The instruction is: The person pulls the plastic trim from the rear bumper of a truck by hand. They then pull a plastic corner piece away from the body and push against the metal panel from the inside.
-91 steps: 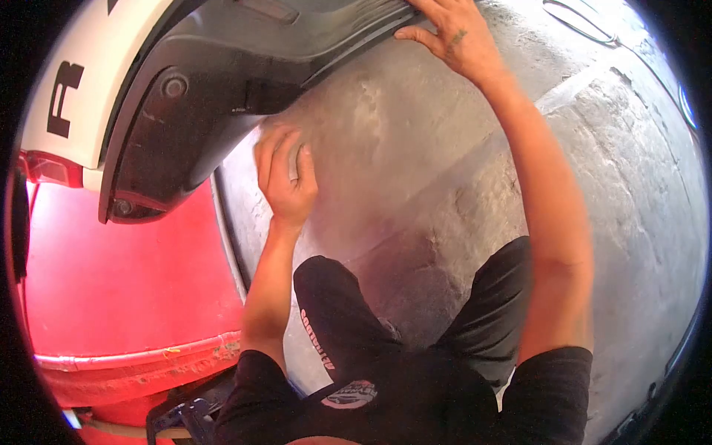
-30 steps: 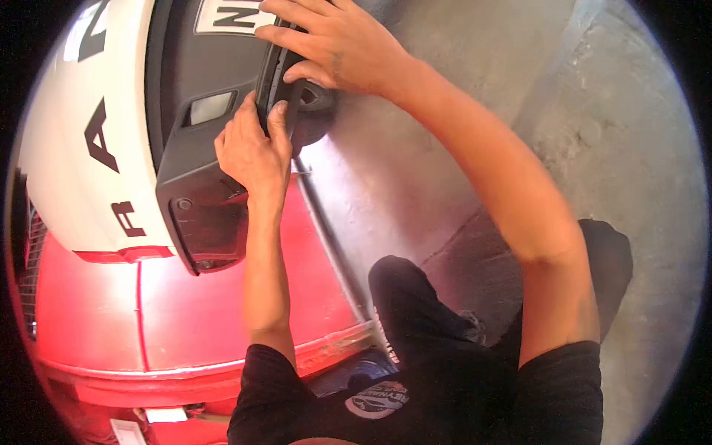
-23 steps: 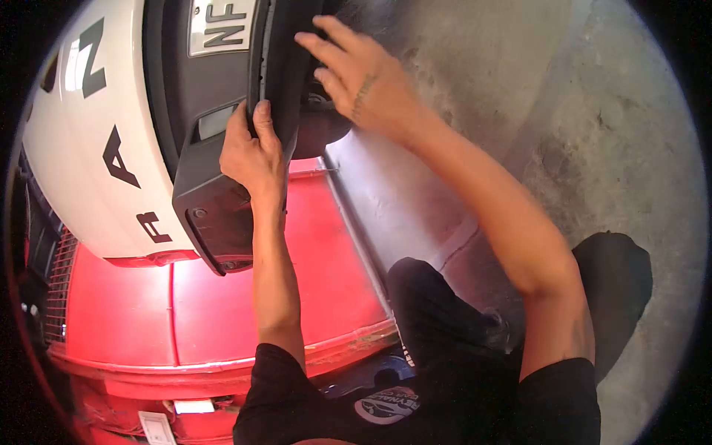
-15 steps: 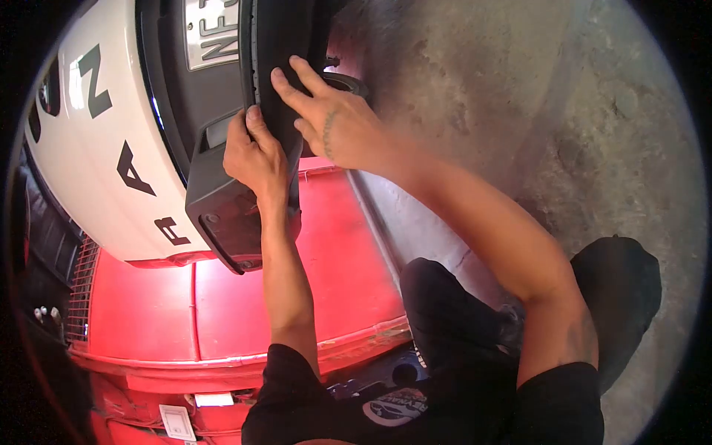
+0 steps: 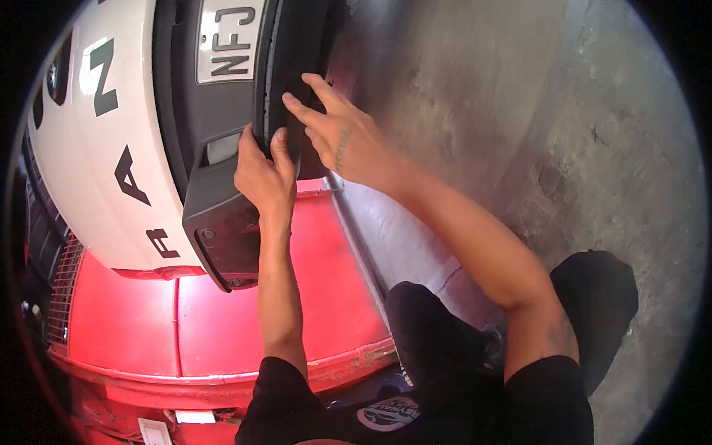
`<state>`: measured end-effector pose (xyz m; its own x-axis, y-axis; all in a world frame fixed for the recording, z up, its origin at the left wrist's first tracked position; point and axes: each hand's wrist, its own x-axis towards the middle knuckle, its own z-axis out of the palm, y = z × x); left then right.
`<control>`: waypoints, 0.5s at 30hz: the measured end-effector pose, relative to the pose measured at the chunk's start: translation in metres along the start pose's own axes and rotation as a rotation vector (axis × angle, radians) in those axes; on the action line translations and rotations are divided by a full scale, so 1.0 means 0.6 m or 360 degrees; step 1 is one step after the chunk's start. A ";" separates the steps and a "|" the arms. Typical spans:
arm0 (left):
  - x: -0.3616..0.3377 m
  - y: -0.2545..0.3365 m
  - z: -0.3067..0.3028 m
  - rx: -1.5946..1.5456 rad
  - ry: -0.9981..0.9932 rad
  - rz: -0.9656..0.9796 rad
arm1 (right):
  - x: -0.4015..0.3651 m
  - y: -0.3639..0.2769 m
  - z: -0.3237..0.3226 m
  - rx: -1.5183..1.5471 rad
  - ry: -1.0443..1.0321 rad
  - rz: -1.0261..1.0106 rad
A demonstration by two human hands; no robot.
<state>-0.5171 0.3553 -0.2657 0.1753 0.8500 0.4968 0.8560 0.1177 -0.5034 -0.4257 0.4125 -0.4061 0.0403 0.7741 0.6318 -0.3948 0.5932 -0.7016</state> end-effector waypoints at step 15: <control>0.044 0.016 -0.034 0.0055 -0.0241 -0.0044 | 0.031 0.027 -0.045 -0.0027 0.0409 0.0255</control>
<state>-0.4943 0.3683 -0.2434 0.0745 0.9135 0.4000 0.8418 0.1575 -0.5163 -0.4066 0.4426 -0.4145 0.2107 0.8875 0.4097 -0.3996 0.4607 -0.7925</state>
